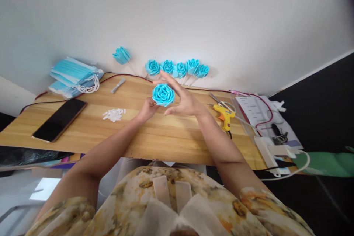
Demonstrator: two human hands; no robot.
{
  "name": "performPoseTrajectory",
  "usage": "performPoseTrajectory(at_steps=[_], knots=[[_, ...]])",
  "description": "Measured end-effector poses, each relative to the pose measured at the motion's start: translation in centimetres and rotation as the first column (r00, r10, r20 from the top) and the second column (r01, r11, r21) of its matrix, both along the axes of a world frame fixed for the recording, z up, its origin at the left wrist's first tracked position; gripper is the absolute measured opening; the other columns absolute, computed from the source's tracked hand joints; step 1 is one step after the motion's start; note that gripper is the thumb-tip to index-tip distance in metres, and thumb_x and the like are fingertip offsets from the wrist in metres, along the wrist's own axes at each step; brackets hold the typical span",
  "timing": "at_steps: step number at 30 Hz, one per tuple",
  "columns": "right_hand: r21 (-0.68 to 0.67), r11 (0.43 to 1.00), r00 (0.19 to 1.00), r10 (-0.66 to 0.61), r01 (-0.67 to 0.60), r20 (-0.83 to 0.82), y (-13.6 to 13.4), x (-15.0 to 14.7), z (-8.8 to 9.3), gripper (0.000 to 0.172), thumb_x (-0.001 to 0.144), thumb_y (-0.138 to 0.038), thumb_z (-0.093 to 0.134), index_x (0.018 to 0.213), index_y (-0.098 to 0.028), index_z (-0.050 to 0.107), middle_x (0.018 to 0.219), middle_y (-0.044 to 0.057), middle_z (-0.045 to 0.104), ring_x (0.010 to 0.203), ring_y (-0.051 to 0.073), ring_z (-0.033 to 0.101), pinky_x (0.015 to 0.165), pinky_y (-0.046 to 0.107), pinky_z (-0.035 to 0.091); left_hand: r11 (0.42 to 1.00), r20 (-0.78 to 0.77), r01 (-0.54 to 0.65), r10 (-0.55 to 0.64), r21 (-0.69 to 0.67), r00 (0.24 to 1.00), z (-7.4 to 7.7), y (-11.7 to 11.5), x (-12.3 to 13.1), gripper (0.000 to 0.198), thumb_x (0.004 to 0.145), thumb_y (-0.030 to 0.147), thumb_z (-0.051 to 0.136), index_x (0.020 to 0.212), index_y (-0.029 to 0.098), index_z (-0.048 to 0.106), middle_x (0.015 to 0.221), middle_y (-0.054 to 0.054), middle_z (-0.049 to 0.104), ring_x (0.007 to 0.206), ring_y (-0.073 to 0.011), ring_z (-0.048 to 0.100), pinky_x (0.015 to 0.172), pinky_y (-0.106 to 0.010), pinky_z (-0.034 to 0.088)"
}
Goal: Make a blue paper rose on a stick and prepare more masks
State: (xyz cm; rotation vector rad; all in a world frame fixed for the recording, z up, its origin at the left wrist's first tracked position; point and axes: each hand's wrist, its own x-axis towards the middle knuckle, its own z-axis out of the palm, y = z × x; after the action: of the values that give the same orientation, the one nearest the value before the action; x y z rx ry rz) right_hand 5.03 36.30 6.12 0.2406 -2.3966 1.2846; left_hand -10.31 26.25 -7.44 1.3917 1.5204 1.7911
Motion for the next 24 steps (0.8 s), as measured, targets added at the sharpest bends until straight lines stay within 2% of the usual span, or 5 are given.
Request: performPoseTrajectory(at_steps=[7,14,19,21,24], knots=[[0.007,0.999,0.999,-0.039,0.039,0.012,-0.3,0.3,0.0,0.117,0.069,-0.071,0.085,0.167,-0.030,0.035,0.163,0.013,0.051,0.147,0.036,0.053,0.126,0.055,0.038,1.000,-0.014,0.018,-0.018,-0.010,1.000,-0.1,-0.2,-0.1,0.049,0.074,0.065,0.082,0.066,0.019,0.065,0.071,-0.005,0.070,0.077,-0.0221,0.067,0.082,-0.036,0.058],[0.054,0.985,0.985,-0.162,0.165,-0.062,-0.4,0.6,-0.1,0.084,0.076,-0.068,0.083,0.147,-0.027,0.063,0.147,0.010,0.068,0.137,0.033,0.063,0.121,0.051,0.045,0.999,0.008,-0.054,0.054,-0.002,0.998,0.7,-0.2,0.2,0.049,0.072,0.067,0.083,0.072,0.020,0.068,0.075,-0.005,0.074,0.083,-0.0225,0.068,0.080,-0.034,0.057],[0.082,0.981,0.979,-0.162,0.173,-0.124,-0.4,0.6,0.0,0.065,0.079,-0.065,0.082,0.129,-0.025,0.074,0.130,0.009,0.076,0.123,0.029,0.070,0.113,0.046,0.052,0.997,0.029,-0.077,0.077,0.019,0.997,0.8,-0.4,0.2,0.049,0.071,0.066,0.083,0.075,0.018,0.071,0.082,-0.007,0.077,0.082,-0.0226,0.069,0.078,-0.034,0.058],[0.072,0.987,0.980,-0.135,0.147,-0.146,-0.4,0.6,0.1,0.065,0.079,-0.064,0.083,0.129,-0.025,0.073,0.131,0.009,0.075,0.124,0.029,0.069,0.114,0.046,0.051,0.998,0.029,-0.065,0.065,0.022,0.998,0.7,-0.3,0.2,0.049,0.073,0.066,0.081,0.074,0.018,0.072,0.079,-0.007,0.076,0.078,-0.0220,0.069,0.076,-0.034,0.058],[0.048,0.993,0.989,-0.100,0.105,-0.109,-0.4,0.5,0.2,0.083,0.072,-0.069,0.086,0.141,-0.026,0.065,0.145,0.012,0.068,0.137,0.032,0.062,0.120,0.049,0.046,0.998,0.026,-0.051,0.051,0.025,0.998,0.5,-0.3,0.2,0.050,0.073,0.066,0.082,0.069,0.018,0.071,0.074,-0.006,0.074,0.078,-0.0224,0.069,0.079,-0.035,0.058]])
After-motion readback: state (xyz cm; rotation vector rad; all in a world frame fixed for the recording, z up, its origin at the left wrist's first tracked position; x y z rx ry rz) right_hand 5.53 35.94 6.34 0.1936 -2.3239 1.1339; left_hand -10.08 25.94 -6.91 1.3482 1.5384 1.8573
